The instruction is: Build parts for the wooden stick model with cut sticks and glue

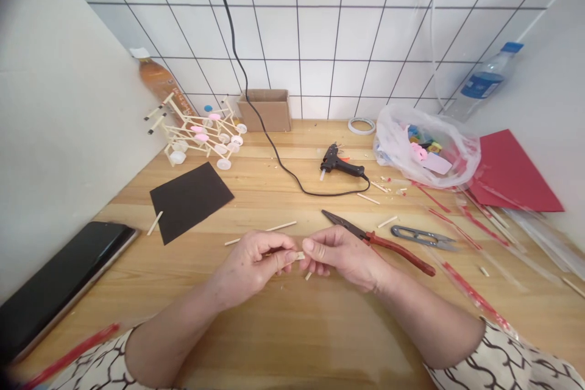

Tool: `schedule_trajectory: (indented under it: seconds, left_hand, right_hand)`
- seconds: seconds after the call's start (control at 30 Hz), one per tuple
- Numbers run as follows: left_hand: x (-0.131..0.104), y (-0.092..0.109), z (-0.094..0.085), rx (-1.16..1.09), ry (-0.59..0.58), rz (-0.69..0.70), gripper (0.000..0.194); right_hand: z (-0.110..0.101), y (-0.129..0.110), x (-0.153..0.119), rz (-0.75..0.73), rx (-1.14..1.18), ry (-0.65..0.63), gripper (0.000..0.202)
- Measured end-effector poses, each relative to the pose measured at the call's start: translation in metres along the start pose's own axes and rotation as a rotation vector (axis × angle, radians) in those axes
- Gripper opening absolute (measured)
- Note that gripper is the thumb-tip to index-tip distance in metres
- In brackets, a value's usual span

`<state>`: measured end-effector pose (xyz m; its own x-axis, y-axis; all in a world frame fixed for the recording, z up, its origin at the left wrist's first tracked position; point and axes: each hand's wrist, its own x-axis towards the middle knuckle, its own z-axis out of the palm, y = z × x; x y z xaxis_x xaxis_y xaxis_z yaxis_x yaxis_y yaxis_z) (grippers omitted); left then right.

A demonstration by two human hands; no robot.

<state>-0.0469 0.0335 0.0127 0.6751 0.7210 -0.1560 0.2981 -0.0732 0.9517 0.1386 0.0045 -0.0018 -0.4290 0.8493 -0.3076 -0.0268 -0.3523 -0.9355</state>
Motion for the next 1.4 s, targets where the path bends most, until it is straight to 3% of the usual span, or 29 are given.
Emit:
schedule_trajectory:
  seconds: [0.2,0.5,0.73,0.83,0.93,1.0,1.03,1.13,1.2,1.27,1.4]
  left_hand:
    - [0.000,-0.002,0.001,0.118,-0.001,0.010,0.024]
    - [-0.001,-0.008,0.007,0.575,-0.075,0.186,0.022]
    - [0.000,-0.013,0.005,0.883,-0.069,0.332,0.020]
    - [0.001,-0.010,0.004,0.903,0.082,0.496,0.021]
    - [-0.002,-0.005,0.004,0.752,0.429,0.631,0.014]
    - [-0.005,-0.003,0.006,0.555,0.596,0.573,0.009]
    - [-0.005,-0.002,0.007,0.437,0.621,0.491,0.008]
    - [-0.002,-0.002,0.010,0.046,0.534,0.187,0.012]
    - [0.002,-0.003,0.013,-0.163,0.432,0.078,0.017]
    - [0.006,-0.004,0.015,-0.293,0.381,0.045,0.018]
    - [0.010,-0.009,0.019,-0.412,0.451,0.034,0.019]
  right_hand:
    - [-0.001,-0.011,-0.005,-0.074,-0.336,0.011,0.036]
    - [0.010,-0.008,-0.007,-0.157,-0.810,0.058,0.017]
    - [0.014,0.001,0.000,-0.233,-0.856,0.123,0.018]
    - [0.012,0.001,0.002,-0.206,-0.744,0.204,0.016]
    - [0.010,0.000,0.003,-0.137,-0.478,0.316,0.015]
    - [0.009,-0.001,0.004,-0.114,-0.288,0.390,0.018]
    - [0.009,-0.001,0.004,-0.112,-0.202,0.419,0.019]
    - [0.013,0.001,0.003,-0.132,0.003,0.457,0.020]
    - [0.017,0.004,0.003,-0.140,0.066,0.446,0.020]
    - [0.022,0.007,0.003,-0.137,0.083,0.425,0.021]
    - [0.029,0.010,0.003,-0.134,0.061,0.411,0.022]
